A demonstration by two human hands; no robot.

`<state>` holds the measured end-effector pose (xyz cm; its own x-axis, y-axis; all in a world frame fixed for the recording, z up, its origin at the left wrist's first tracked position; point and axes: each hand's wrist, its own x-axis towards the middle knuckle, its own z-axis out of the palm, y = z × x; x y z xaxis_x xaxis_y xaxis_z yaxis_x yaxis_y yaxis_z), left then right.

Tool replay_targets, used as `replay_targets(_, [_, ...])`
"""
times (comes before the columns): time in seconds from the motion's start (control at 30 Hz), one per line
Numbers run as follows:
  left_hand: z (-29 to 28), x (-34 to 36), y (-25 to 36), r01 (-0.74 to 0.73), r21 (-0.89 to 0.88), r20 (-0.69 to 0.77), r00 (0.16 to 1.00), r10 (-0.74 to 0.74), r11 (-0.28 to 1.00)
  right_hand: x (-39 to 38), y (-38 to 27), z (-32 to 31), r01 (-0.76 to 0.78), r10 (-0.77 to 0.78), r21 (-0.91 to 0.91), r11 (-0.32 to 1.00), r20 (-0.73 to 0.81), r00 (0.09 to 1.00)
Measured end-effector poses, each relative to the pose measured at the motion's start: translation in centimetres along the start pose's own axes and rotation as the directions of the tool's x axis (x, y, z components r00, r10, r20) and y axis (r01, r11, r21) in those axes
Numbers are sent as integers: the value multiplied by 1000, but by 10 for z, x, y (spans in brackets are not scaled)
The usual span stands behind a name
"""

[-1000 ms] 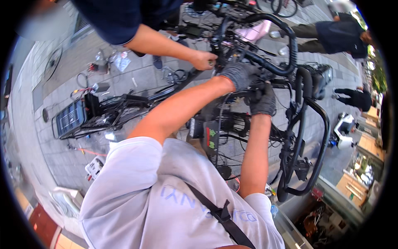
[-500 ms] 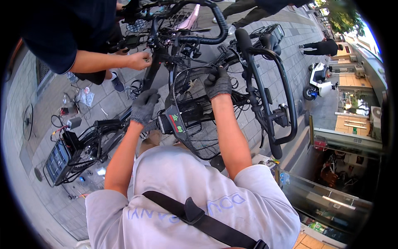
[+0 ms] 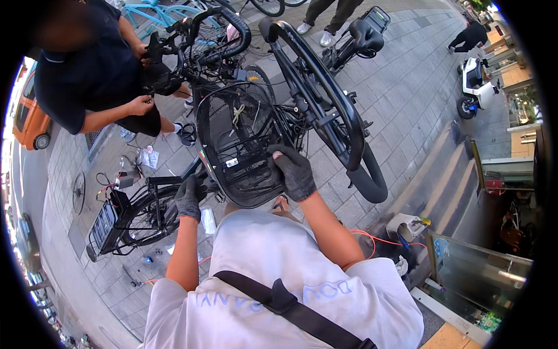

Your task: The person repairs a bicycle on a city sidewalk, using a screwdriver to adjust components on the handlebars and front fork. They work alongside another person who is also adjusting the bike's handlebars. The person then moves the bicycle to a different spot on the sidewalk and continues to adjust the handlebars and front basket.

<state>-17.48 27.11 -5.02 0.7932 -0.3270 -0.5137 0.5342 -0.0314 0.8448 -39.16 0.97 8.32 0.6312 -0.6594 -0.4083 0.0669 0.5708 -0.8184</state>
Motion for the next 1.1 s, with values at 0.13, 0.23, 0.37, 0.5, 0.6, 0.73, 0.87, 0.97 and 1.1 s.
replay_targets(0.13, [5,-28,-7,-81,143,-33,996,86,986,-23,0,-59,176,-154,-232,957,110,982])
replay_targets(0.23, [35,-70,6,-293,393,44,953,300,872,-48,-10,-100,240,-189,-433,869,158,969])
replay_targets(0.37, [1,-80,-32,-140,202,-78,984,159,969,-71,-6,-119,219,-133,-579,786,188,973])
replay_targets(0.5, [-65,-85,-71,-90,348,-269,944,192,933,-95,-1,-120,94,-41,-673,734,94,995])
replay_targets(0.6, [-150,-79,-38,-54,321,-425,884,195,946,-112,11,-113,46,-5,-676,735,61,998])
replay_targets(0.73, [-276,-38,8,-82,438,-621,693,367,895,-116,24,-78,69,6,-761,645,95,995])
replay_targets(0.87, [-368,-13,72,32,784,-492,641,589,620,-118,46,-22,132,-89,-813,568,99,991])
replay_targets(0.97, [-405,34,98,124,884,-376,760,530,450,-107,66,9,103,-207,-852,514,-7,978])
replay_targets(1.1, [-384,79,98,155,986,-165,816,554,65,-108,65,56,-22,-424,-959,282,-146,894])
